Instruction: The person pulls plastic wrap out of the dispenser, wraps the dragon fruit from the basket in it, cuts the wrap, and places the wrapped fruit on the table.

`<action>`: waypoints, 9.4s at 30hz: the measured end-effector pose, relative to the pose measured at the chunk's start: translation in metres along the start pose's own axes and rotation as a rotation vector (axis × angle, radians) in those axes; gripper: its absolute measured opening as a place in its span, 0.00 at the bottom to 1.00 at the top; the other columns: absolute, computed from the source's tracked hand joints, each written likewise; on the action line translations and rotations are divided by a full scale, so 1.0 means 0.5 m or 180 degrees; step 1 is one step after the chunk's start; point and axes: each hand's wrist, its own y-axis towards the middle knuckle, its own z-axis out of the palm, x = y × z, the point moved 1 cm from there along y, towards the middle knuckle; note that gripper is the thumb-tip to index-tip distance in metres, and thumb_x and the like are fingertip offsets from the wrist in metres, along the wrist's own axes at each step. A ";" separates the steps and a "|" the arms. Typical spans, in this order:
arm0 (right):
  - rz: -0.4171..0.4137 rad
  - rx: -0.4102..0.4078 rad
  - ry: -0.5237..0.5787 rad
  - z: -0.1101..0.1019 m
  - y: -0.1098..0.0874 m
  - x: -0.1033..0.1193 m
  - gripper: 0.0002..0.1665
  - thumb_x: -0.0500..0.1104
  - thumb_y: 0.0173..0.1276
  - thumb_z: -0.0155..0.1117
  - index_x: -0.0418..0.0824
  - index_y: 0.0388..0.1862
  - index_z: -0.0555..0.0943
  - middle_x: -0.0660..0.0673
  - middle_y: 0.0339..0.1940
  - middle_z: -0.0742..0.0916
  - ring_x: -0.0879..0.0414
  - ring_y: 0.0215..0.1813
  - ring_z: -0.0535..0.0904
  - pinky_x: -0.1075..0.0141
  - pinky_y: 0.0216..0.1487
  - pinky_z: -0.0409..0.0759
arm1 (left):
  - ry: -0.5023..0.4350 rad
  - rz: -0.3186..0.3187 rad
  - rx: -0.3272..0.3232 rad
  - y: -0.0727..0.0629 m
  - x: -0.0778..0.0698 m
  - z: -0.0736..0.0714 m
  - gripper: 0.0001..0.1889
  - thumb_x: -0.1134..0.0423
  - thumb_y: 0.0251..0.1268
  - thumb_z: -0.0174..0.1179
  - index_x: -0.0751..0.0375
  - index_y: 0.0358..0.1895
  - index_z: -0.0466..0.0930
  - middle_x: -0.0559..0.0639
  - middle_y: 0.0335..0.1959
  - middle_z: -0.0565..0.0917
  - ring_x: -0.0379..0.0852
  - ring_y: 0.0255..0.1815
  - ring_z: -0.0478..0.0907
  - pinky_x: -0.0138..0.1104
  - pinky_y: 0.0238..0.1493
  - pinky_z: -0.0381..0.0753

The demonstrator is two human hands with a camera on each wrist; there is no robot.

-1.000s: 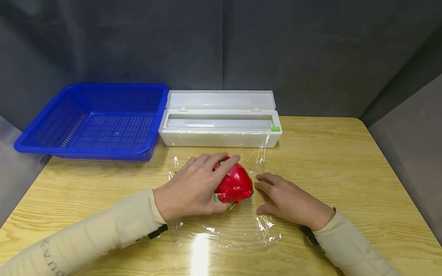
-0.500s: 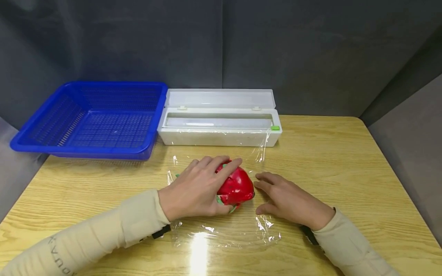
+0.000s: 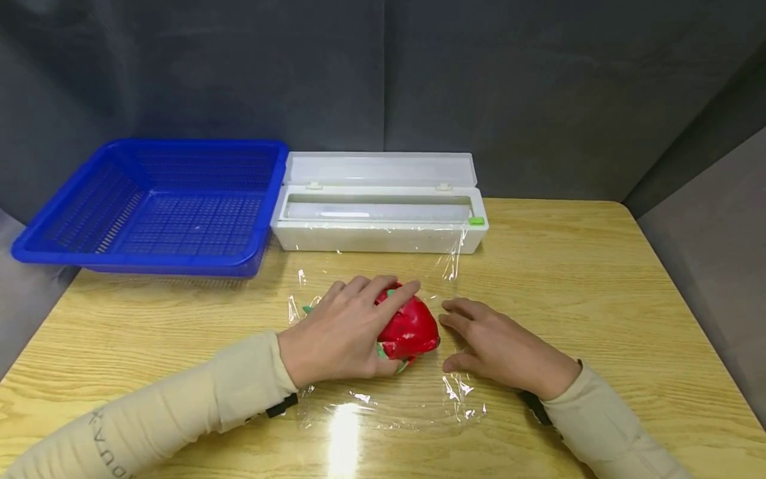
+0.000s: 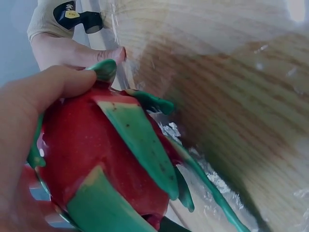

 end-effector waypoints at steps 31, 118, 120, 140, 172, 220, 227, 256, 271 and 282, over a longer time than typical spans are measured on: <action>-0.0190 -0.0235 0.0080 0.001 0.002 0.001 0.37 0.54 0.56 0.82 0.37 0.61 0.83 0.36 0.65 0.83 0.40 0.64 0.82 0.47 0.62 0.85 | -0.0120 -0.0010 0.0111 0.016 -0.034 0.000 0.57 0.27 0.55 0.64 0.58 0.82 0.55 0.55 0.64 0.82 0.54 0.49 0.88 0.44 0.42 0.91; -0.0254 -0.0259 -0.0421 -0.001 -0.004 0.013 0.39 0.47 0.55 0.84 0.36 0.65 0.81 0.36 0.67 0.82 0.39 0.68 0.80 0.48 0.63 0.84 | -0.0832 0.0060 -0.0305 -0.068 0.052 0.004 0.53 0.25 0.54 0.66 0.50 0.79 0.62 0.48 0.70 0.79 0.46 0.65 0.82 0.45 0.59 0.86; -0.0252 -0.0259 -0.0419 -0.002 -0.004 0.014 0.40 0.47 0.54 0.84 0.35 0.65 0.81 0.36 0.67 0.81 0.40 0.68 0.80 0.48 0.63 0.85 | -0.0869 0.0046 -0.0280 -0.068 0.055 0.004 0.52 0.25 0.56 0.64 0.49 0.79 0.62 0.49 0.69 0.79 0.47 0.64 0.83 0.45 0.58 0.86; -0.0382 -0.0352 -0.0670 -0.025 -0.015 0.028 0.41 0.50 0.54 0.84 0.34 0.64 0.81 0.38 0.67 0.82 0.40 0.67 0.81 0.47 0.63 0.84 | -0.0893 -0.0145 -0.0118 -0.078 0.103 -0.016 0.29 0.36 0.69 0.61 0.54 0.61 0.79 0.46 0.50 0.89 0.42 0.44 0.89 0.37 0.45 0.89; -0.0394 0.0388 -0.0079 -0.051 -0.040 0.041 0.14 0.58 0.61 0.77 0.60 0.22 0.82 0.65 0.22 0.75 0.73 0.27 0.64 0.75 0.27 0.67 | -0.1234 0.0522 0.1857 -0.108 0.091 -0.019 0.19 0.48 0.54 0.76 0.48 0.25 0.73 0.32 0.19 0.65 0.28 0.21 0.61 0.23 0.25 0.62; -0.0446 0.0958 0.0053 -0.021 -0.046 0.062 0.22 0.35 0.57 0.76 0.59 0.17 0.76 0.65 0.19 0.72 0.70 0.27 0.62 0.75 0.27 0.63 | 0.0059 0.0339 0.1655 -0.142 0.049 -0.028 0.15 0.66 0.45 0.73 0.46 0.18 0.74 0.40 0.16 0.76 0.39 0.18 0.70 0.36 0.21 0.73; -0.0339 0.0977 -0.0014 -0.033 -0.050 0.060 0.19 0.39 0.59 0.77 0.60 0.21 0.78 0.66 0.22 0.73 0.69 0.29 0.64 0.74 0.30 0.65 | -0.0066 0.0526 0.1470 -0.144 0.061 -0.049 0.12 0.68 0.49 0.69 0.47 0.22 0.75 0.39 0.16 0.76 0.41 0.16 0.69 0.35 0.19 0.69; -0.0456 0.0235 -0.0468 -0.072 -0.072 0.066 0.17 0.42 0.57 0.79 0.57 0.27 0.76 0.64 0.24 0.73 0.69 0.29 0.65 0.73 0.29 0.69 | -0.0749 0.0549 0.1004 -0.143 0.092 -0.100 0.11 0.70 0.61 0.63 0.50 0.30 0.73 0.36 0.23 0.72 0.31 0.23 0.63 0.23 0.26 0.67; -0.0692 -0.0263 -0.0504 -0.089 -0.072 0.065 0.13 0.41 0.56 0.81 0.55 0.30 0.83 0.63 0.25 0.77 0.70 0.29 0.66 0.75 0.29 0.71 | -0.0824 0.0678 0.0780 -0.129 0.104 -0.096 0.13 0.62 0.69 0.67 0.48 0.28 0.73 0.34 0.23 0.71 0.28 0.25 0.65 0.22 0.30 0.70; -0.0652 -0.0258 -0.0447 -0.094 -0.066 0.061 0.11 0.41 0.58 0.80 0.55 0.29 0.84 0.64 0.22 0.77 0.72 0.27 0.64 0.76 0.28 0.71 | -0.0770 0.0656 0.0682 -0.124 0.112 -0.090 0.13 0.74 0.58 0.61 0.50 0.30 0.71 0.37 0.23 0.69 0.30 0.25 0.64 0.22 0.28 0.68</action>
